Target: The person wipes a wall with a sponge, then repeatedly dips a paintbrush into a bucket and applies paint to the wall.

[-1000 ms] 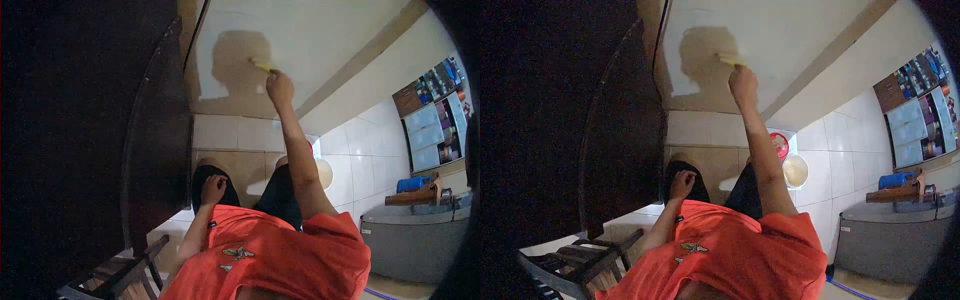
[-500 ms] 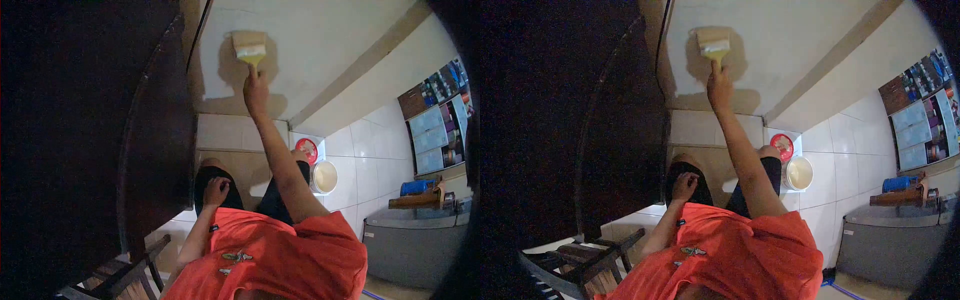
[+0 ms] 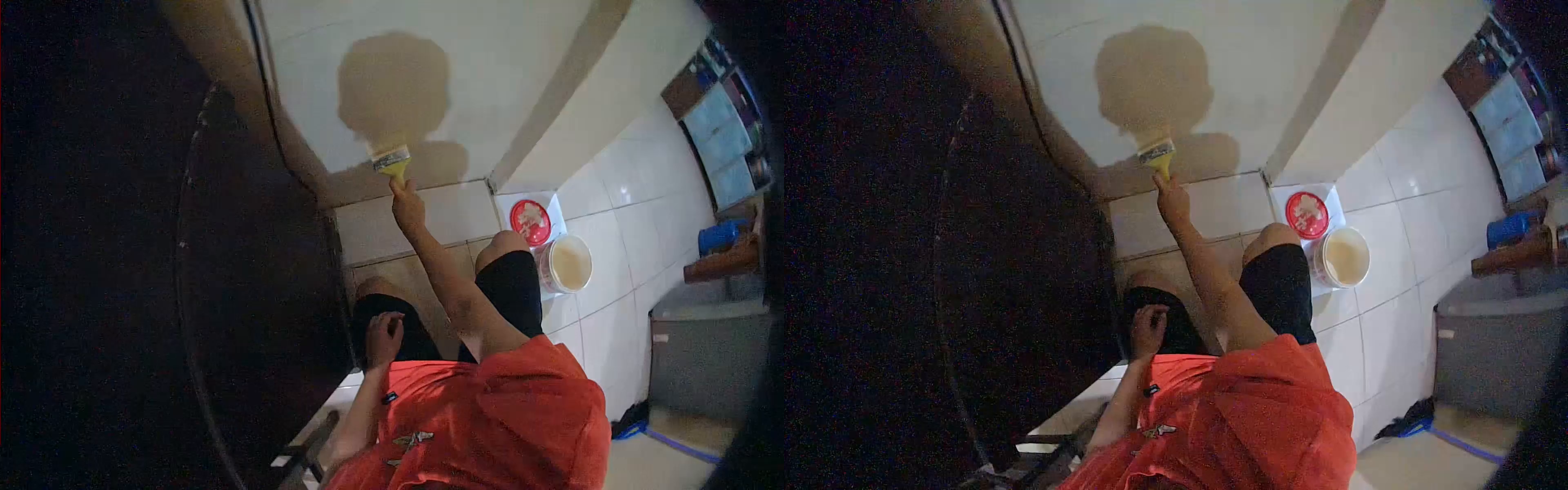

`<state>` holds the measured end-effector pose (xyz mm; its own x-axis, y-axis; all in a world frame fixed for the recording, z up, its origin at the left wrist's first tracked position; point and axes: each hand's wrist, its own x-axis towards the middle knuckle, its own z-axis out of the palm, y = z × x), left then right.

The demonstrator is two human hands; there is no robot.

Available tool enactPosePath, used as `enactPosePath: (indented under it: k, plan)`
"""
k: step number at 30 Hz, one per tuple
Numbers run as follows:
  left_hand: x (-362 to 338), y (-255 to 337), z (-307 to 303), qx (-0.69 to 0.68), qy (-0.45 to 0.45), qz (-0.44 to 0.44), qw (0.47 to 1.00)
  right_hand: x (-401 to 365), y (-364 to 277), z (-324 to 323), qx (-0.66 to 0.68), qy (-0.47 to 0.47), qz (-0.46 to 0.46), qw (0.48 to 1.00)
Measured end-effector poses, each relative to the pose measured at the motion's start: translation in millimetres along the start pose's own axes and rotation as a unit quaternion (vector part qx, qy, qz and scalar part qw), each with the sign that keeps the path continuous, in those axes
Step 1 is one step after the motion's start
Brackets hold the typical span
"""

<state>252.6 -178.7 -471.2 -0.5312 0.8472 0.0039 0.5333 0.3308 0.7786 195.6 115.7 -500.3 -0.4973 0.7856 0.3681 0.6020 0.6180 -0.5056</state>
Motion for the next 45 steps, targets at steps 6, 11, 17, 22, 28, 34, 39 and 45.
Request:
enactPosePath:
  k: [6, 11, 17, 22, 28, 34, 39, 45]
  plan:
    - [2.1, -2.9, 1.6, 0.007, -0.013, 0.006, 1.000, -41.8, 6.2, 4.1, 0.003, -0.043, 0.080, 0.996]
    - [1.3, -6.3, 6.9, -0.005, -0.004, 0.008, 1.000, -48.7, 6.3, 16.3, 0.011, -0.013, 0.173, 0.985]
    - [-0.2, -1.7, 6.4, 0.000, -0.020, -0.007, 1.000, -32.0, 7.5, 24.2, 0.262, 0.012, 0.354, 0.898]
    - [1.2, -6.6, 10.9, 0.004, -0.007, 0.002, 1.000, -10.4, -38.8, -23.9, 0.466, -0.034, 0.398, 0.790]
    - [0.4, -4.7, 9.9, 0.022, 0.001, 0.036, 0.999, 32.5, -90.7, -25.1, 0.366, 0.069, 0.333, 0.866]
    - [-0.9, -12.6, 14.1, 0.055, 0.000, 0.009, 0.998, 44.7, -151.6, -72.9, 0.439, 0.129, 0.258, 0.851]
    - [-2.2, -17.3, 14.0, 0.075, 0.012, 0.029, 0.997, 35.8, -163.9, -104.9, 0.481, 0.159, 0.162, 0.847]
    - [0.4, -7.0, 8.0, 0.049, -0.020, 0.013, 0.999, 56.5, -130.4, -70.3, 0.472, 0.138, 0.132, 0.861]
